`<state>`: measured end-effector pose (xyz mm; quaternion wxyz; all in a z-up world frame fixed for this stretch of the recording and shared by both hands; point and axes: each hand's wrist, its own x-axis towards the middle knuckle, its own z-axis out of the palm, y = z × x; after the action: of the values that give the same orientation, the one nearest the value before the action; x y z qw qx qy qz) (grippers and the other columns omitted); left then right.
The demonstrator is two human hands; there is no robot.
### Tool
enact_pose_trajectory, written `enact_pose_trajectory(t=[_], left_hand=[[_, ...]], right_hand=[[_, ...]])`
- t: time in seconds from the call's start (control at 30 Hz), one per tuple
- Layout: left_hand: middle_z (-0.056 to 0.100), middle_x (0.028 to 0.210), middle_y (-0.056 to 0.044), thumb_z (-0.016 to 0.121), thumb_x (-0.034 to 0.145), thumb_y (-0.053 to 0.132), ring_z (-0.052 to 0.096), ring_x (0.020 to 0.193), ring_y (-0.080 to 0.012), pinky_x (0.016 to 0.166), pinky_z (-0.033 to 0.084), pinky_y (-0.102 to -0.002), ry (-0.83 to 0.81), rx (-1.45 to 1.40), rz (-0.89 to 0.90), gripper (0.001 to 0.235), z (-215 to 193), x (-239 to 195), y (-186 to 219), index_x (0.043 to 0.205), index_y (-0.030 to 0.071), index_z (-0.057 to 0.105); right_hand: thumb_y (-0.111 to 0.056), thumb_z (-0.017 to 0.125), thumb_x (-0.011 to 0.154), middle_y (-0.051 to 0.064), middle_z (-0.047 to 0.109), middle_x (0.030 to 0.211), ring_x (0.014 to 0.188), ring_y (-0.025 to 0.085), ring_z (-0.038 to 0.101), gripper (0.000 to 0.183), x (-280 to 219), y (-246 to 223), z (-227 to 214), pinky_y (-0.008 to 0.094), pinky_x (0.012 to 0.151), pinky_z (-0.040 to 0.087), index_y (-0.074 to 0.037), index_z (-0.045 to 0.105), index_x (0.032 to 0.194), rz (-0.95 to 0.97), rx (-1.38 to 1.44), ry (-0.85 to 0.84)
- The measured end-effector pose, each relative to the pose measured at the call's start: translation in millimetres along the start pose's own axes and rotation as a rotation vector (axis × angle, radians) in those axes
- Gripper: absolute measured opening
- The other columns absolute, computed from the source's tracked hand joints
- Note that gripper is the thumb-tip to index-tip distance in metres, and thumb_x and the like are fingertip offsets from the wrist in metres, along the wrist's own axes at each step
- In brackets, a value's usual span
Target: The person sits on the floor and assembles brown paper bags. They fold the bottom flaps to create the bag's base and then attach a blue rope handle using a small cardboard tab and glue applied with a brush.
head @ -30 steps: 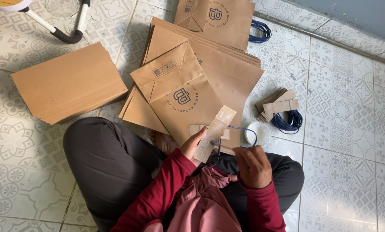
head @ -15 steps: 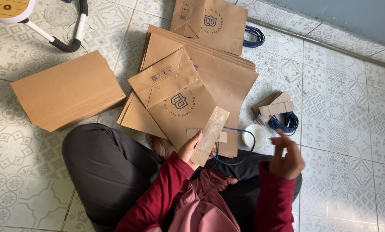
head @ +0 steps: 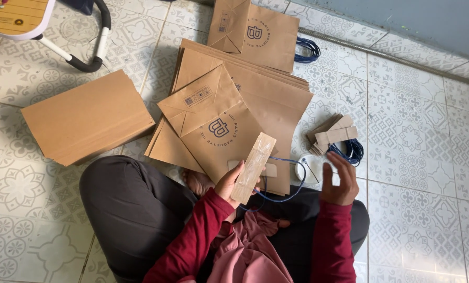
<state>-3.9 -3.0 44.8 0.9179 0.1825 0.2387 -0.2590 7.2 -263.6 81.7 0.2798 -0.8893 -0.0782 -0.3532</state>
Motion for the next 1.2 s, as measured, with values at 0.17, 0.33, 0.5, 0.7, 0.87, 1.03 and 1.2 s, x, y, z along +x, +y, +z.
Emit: enact_pose_trajectory(t=[0.17,0.33,0.5,0.7,0.87,1.03,1.2], left_hand=[[0.070,0.109,-0.019,0.078,0.084,0.048,0.068,0.089,-0.0279,0.068,0.060,-0.041,-0.062,0.048,-0.012,0.049,3.6,-5.8,0.7,0.110,0.006,0.071],[0.069,0.123,-0.024,0.073,0.087,0.049,0.067,0.090,-0.0252,0.069,0.059,-0.038,-0.165,0.077,-0.006,0.053,-6.7,1.8,-5.8,0.120,0.008,0.067],[0.071,0.121,-0.023,0.075,0.087,0.047,0.070,0.090,-0.0280,0.071,0.060,-0.041,-0.097,0.080,-0.015,0.052,-18.8,9.3,-8.1,0.121,0.009,0.067],[0.070,0.122,-0.026,0.072,0.089,0.045,0.070,0.089,-0.0291,0.070,0.062,-0.042,-0.118,0.157,0.033,0.054,-35.1,24.5,-14.3,0.128,0.009,0.066],[0.069,0.122,-0.026,0.072,0.089,0.045,0.070,0.090,-0.0300,0.070,0.063,-0.042,-0.127,0.192,0.052,0.056,-35.5,31.1,-18.1,0.132,0.010,0.064],[0.067,0.124,-0.026,0.072,0.088,0.045,0.068,0.093,-0.0306,0.072,0.062,-0.044,-0.126,0.214,0.038,0.062,-34.7,35.2,-18.6,0.139,0.011,0.060],[0.066,0.122,-0.027,0.073,0.088,0.044,0.067,0.092,-0.0331,0.071,0.061,-0.046,-0.129,0.085,-0.026,0.063,-47.1,40.1,-22.7,0.140,0.012,0.057]], right_hand=[[-0.003,0.077,0.092,0.010,0.075,0.106,0.101,0.032,0.071,0.018,12.1,-39.5,-4.0,0.043,0.091,0.057,-0.011,0.081,0.108,-0.064,0.110,-0.042],[-0.001,0.077,0.090,0.008,0.075,0.103,0.099,0.031,0.072,0.019,13.0,-53.8,-2.2,0.042,0.090,0.057,-0.012,0.082,0.104,-0.082,0.135,-0.070],[-0.002,0.078,0.095,0.008,0.072,0.099,0.096,0.031,0.069,0.015,9.6,6.4,-6.6,0.044,0.085,0.057,-0.012,0.080,0.106,-0.022,-0.025,-0.072],[-0.026,0.080,0.082,0.013,0.074,0.097,0.100,0.036,0.072,0.021,-61.0,245.1,44.8,0.049,0.091,0.058,-0.017,0.080,0.101,0.491,-0.440,-0.895],[-0.027,0.073,0.090,0.013,0.069,0.092,0.097,0.035,0.072,0.020,-44.4,190.4,52.9,0.047,0.087,0.058,-0.012,0.079,0.100,0.494,-0.514,-0.936],[-0.027,0.068,0.089,0.010,0.063,0.086,0.090,0.029,0.071,0.015,-58.9,233.9,78.9,0.040,0.079,0.059,-0.017,0.078,0.092,0.426,-0.592,-0.972],[-0.028,0.069,0.093,0.007,0.063,0.086,0.088,0.026,0.068,0.015,-59.2,214.9,47.5,0.039,0.079,0.057,-0.013,0.075,0.095,0.411,-0.497,-0.797]])
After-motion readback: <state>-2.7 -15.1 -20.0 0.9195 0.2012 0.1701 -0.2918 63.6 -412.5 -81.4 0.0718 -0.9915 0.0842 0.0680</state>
